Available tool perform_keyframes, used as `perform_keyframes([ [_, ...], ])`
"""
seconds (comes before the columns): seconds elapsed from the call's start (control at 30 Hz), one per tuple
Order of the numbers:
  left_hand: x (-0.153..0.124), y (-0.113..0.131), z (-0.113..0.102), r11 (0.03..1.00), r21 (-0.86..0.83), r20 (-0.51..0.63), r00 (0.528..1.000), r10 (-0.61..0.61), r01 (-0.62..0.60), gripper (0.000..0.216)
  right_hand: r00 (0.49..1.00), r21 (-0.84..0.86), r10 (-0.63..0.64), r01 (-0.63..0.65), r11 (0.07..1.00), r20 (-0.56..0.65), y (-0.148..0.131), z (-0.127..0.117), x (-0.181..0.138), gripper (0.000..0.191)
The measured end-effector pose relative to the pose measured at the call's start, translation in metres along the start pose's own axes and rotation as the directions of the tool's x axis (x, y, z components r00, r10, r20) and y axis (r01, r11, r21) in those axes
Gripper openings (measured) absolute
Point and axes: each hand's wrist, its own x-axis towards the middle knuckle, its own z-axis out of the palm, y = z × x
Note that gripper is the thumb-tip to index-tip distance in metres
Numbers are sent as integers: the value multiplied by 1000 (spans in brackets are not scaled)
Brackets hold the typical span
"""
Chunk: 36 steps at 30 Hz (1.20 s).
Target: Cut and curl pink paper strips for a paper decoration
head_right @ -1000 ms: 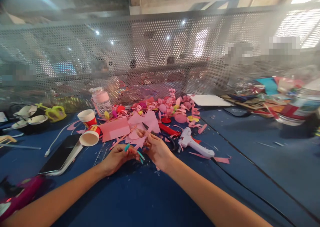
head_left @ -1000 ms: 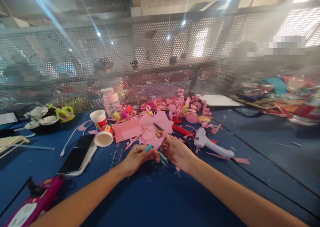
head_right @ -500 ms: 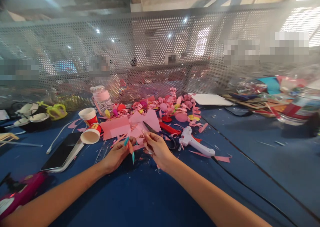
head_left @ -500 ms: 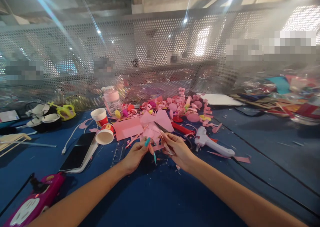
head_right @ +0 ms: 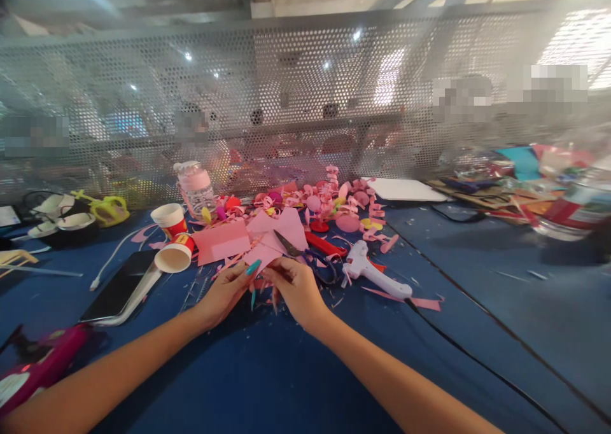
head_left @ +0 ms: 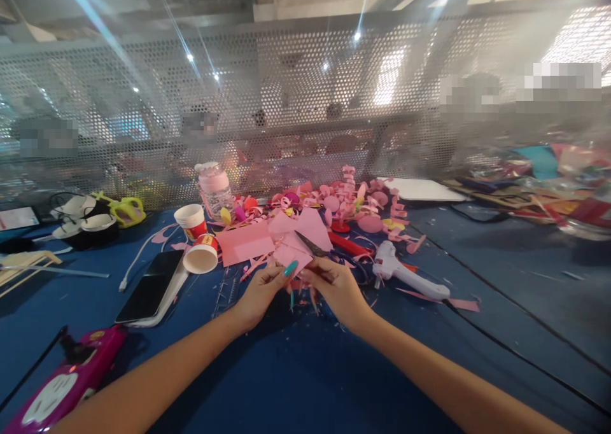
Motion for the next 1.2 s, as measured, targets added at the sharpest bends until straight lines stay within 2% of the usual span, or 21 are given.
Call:
perform_keyframes([
  [0.13, 2, -9, -3, 1000, 28, -53, 999, -2, 3, 39, 998, -21, -41, 41, 999, 42, -2, 0, -3, 23],
  [0.3, 3, -9, -4, 997, 74, -38, 999, -10, 13, 39, 986, 190, -6, -26, 981, 164, -8, 1, -5, 27],
  [0.4, 2, -2, -2, 991, 132, -9, 1000, -5, 6, 37, 991, 262, 87, -111, 959, 103, -8, 4, -3, 35],
  [0.53, 0, 9, 2, 967, 235, 11, 996, 94, -94, 29, 980, 265, 201, -191, 945, -10, -1, 7, 0, 41],
  [0.63, -1, 13, 3, 957, 257, 38, 991, 127, -133, 24, 982, 231, 187, -177, 957, -21, 1, 8, 0, 41],
  [0.77, -3, 13, 4, 987, 138, 55, 995, 78, -85, 21, 992, 179, 120, -113, 977, -27, -1, 10, -4, 35],
  [0.87, -2, 12, 4, 992, 104, 31, 997, 73, -76, 23, 990, 172, 137, -130, 976, -25, -3, 11, -5, 32],
  [1.2, -6, 18, 3, 930, 339, -34, 986, 165, -144, 24, 961, 181, 262, -243, 953, -89, 6, 14, -5, 34],
])
